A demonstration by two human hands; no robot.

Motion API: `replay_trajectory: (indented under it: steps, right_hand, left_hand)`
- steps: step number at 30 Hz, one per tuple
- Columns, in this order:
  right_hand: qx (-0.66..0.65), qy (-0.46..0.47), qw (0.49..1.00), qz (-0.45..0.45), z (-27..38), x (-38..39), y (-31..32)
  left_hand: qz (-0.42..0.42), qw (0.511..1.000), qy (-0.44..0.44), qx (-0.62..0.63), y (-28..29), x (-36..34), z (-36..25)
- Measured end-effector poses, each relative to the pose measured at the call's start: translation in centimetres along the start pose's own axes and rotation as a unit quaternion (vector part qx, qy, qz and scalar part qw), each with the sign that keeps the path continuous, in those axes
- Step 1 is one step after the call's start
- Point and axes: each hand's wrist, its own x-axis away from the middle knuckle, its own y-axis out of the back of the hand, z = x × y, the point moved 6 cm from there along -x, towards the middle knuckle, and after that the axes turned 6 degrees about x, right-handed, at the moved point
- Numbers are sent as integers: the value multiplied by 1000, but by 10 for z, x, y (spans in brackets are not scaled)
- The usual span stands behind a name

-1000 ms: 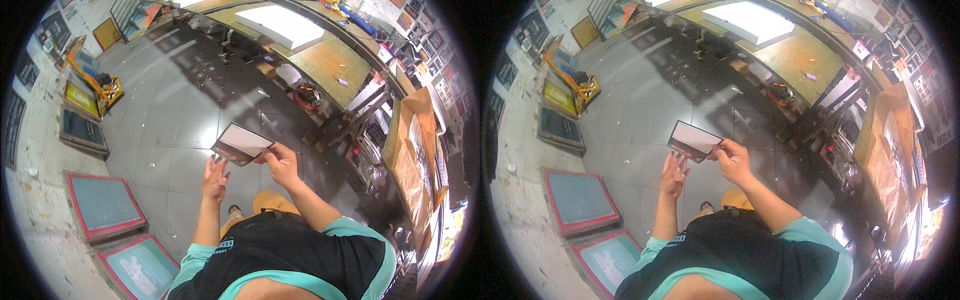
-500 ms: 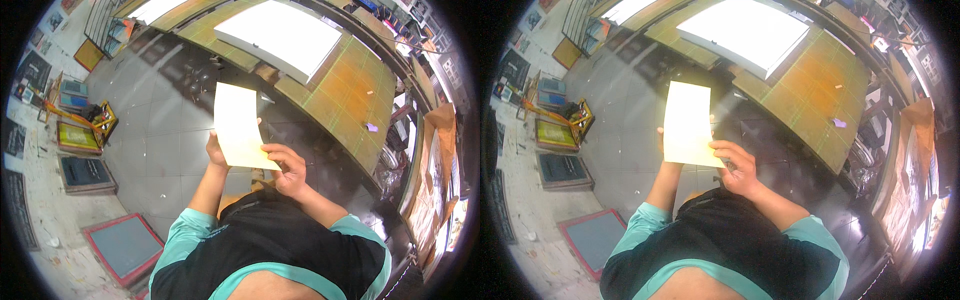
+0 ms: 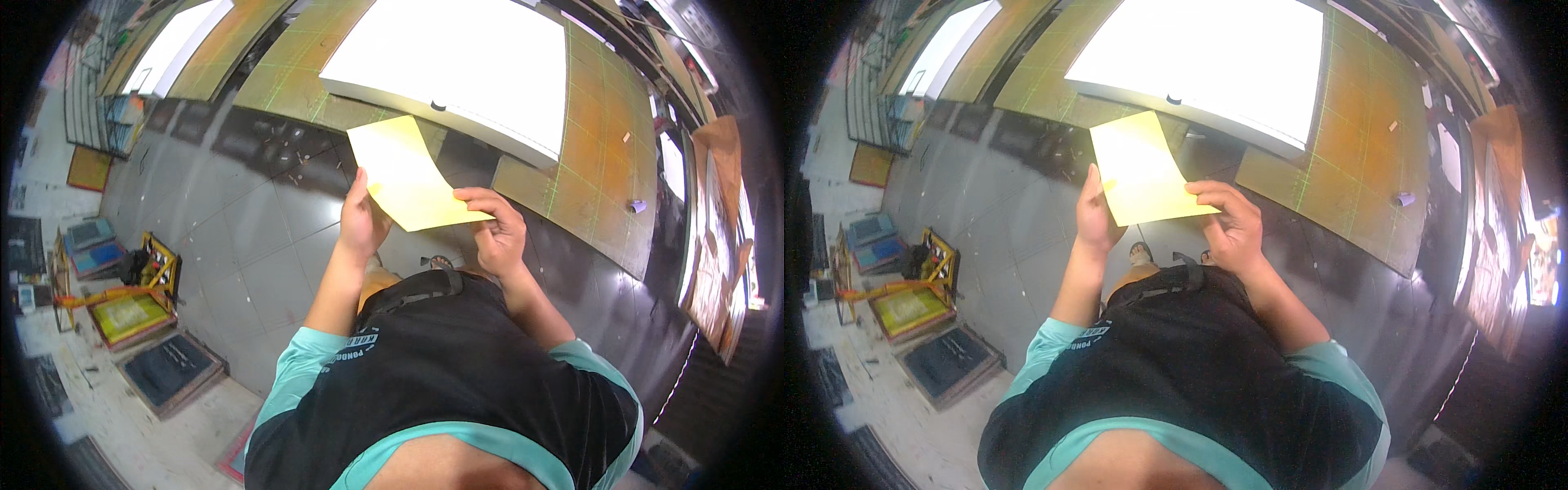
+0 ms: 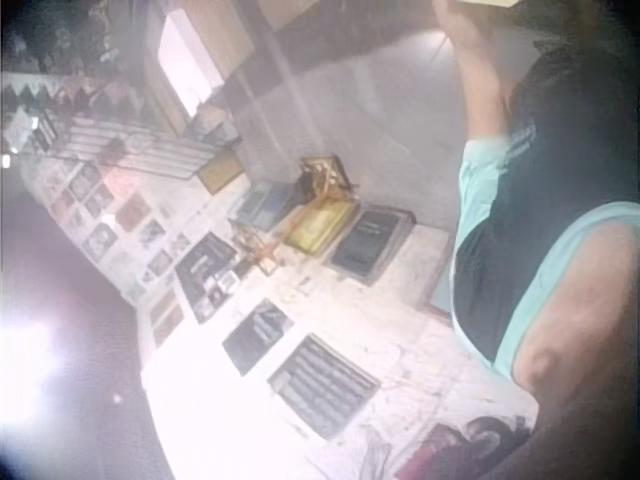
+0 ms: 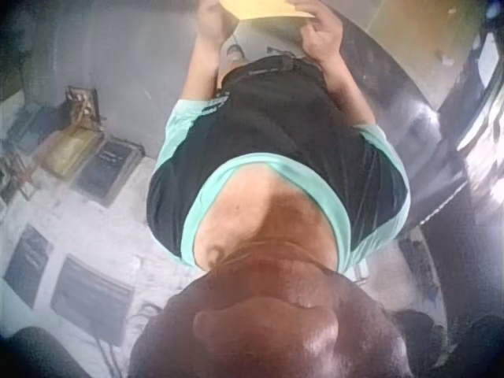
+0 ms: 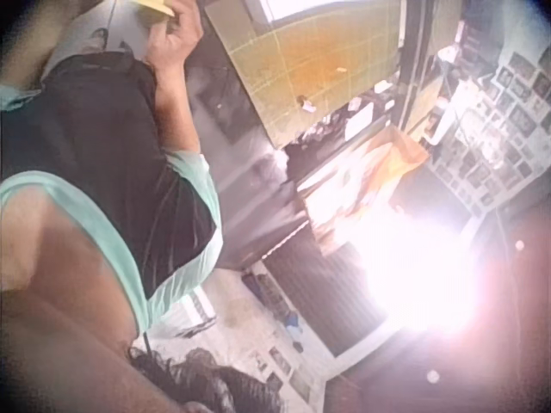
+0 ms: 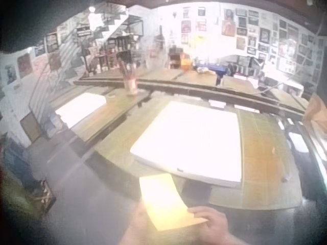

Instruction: The person places a folded black t-shirt and a small card into a white cardboard box, then closes the box. The person repeats this process with a second box.

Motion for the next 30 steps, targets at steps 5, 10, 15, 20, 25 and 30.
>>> replay_trajectory:
  steps: [5, 10, 15, 20, 25, 30]
  right_hand:
    - [25, -53, 996, -70, 2, 3, -4]
    - [78, -84, 985, -131, 17, 13, -3]
    - [162, -50, 971, -171, 31, 22, 2]
    - [176, -31, 960, -216, 37, 33, 5]
    - [141, -47, 960, -238, 17, 28, -5]
    - [153, -28, 954, -256, 7, 18, -17]
  left_hand:
    - [-23, 996, 34, -80, 35, -5, -30]
    - [-63, 736, -365, -567, 40, -25, -106]
    - [8, 543, -460, -703, -7, -88, -137]
    - [153, 466, -398, -776, -24, -105, -108]
    - [189, 450, -349, -800, -39, -112, -89]
    - [179, 462, -357, -792, -32, -106, -89]
